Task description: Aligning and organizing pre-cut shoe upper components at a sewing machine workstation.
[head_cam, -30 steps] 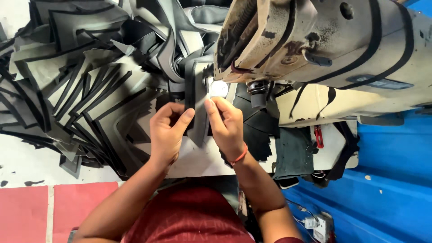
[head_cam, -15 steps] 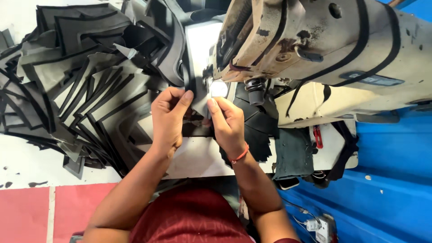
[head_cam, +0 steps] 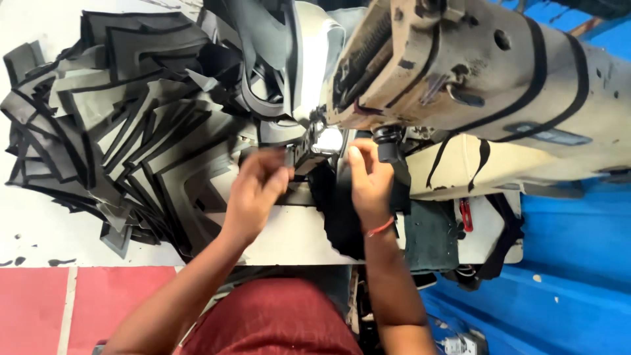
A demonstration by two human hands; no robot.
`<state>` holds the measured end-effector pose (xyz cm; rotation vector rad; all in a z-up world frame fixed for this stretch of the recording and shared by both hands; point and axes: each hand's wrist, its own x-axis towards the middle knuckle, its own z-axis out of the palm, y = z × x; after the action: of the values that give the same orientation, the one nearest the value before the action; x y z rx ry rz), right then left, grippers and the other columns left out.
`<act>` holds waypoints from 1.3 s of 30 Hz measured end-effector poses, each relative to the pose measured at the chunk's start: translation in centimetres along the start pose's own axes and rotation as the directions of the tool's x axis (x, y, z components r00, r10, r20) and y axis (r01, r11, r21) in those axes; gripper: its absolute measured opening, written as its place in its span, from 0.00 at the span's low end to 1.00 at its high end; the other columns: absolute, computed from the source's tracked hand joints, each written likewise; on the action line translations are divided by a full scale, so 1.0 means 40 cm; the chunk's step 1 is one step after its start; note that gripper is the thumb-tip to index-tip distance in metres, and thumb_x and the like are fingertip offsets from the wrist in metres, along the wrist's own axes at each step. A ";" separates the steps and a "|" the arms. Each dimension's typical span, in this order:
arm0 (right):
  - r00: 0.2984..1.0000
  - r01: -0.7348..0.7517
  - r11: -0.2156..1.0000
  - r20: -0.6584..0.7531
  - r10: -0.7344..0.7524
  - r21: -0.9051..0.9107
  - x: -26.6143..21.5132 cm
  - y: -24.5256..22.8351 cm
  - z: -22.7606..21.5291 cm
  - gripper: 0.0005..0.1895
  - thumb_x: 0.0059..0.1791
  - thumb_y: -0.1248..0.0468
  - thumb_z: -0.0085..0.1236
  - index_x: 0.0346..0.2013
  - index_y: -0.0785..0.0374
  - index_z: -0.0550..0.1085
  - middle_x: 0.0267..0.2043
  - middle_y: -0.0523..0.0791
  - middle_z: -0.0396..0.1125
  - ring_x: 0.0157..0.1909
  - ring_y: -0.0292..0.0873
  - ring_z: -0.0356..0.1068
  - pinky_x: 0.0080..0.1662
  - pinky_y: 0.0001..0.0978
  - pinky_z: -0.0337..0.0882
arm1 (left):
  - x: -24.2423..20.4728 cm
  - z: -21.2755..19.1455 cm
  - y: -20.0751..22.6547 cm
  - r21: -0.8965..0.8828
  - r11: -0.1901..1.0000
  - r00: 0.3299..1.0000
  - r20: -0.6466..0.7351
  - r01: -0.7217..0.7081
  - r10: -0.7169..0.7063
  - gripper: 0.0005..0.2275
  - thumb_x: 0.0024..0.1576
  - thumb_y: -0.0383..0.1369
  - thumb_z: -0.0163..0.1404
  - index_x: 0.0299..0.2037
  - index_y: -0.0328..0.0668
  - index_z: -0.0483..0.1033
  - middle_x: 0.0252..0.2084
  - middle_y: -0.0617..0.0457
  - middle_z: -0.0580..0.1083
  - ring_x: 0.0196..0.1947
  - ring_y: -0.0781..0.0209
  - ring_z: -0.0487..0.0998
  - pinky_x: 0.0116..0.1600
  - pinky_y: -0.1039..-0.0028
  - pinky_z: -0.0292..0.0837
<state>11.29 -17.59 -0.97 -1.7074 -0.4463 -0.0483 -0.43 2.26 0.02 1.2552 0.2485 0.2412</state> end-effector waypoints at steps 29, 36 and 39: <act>0.841 0.531 0.606 0.455 -0.292 -0.593 0.300 0.117 0.060 0.35 0.43 0.61 0.64 0.63 0.70 0.67 0.63 0.61 0.61 0.64 0.66 0.58 0.63 0.53 0.56 | -0.101 -0.167 -0.209 0.053 0.975 0.972 -0.101 0.217 -0.211 0.09 0.60 0.27 0.52 0.49 0.37 0.73 0.35 0.57 0.75 0.29 0.71 0.72 0.33 0.78 0.69; 0.965 0.232 0.668 0.254 -0.066 -0.707 -0.066 -0.054 0.003 0.13 0.44 0.60 0.68 0.37 0.63 0.74 0.43 0.49 0.68 0.48 0.54 0.67 0.49 0.45 0.66 | -0.097 -0.155 -0.217 0.078 0.981 0.983 -0.063 0.178 -0.174 0.09 0.61 0.27 0.51 0.50 0.35 0.74 0.37 0.56 0.76 0.34 0.71 0.72 0.39 0.79 0.68; 0.983 0.158 0.697 0.180 -0.042 -0.700 -0.133 -0.037 0.013 0.14 0.42 0.62 0.68 0.36 0.64 0.74 0.43 0.50 0.68 0.48 0.54 0.67 0.48 0.43 0.67 | -0.090 -0.115 -0.197 0.109 0.979 0.984 0.014 0.174 -0.177 0.09 0.62 0.27 0.51 0.50 0.34 0.74 0.38 0.54 0.74 0.36 0.70 0.74 0.43 0.78 0.71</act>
<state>5.80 -18.33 -1.15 -2.4722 -0.6960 -0.1959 -4.96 2.98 -8.66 1.3335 0.3536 0.0609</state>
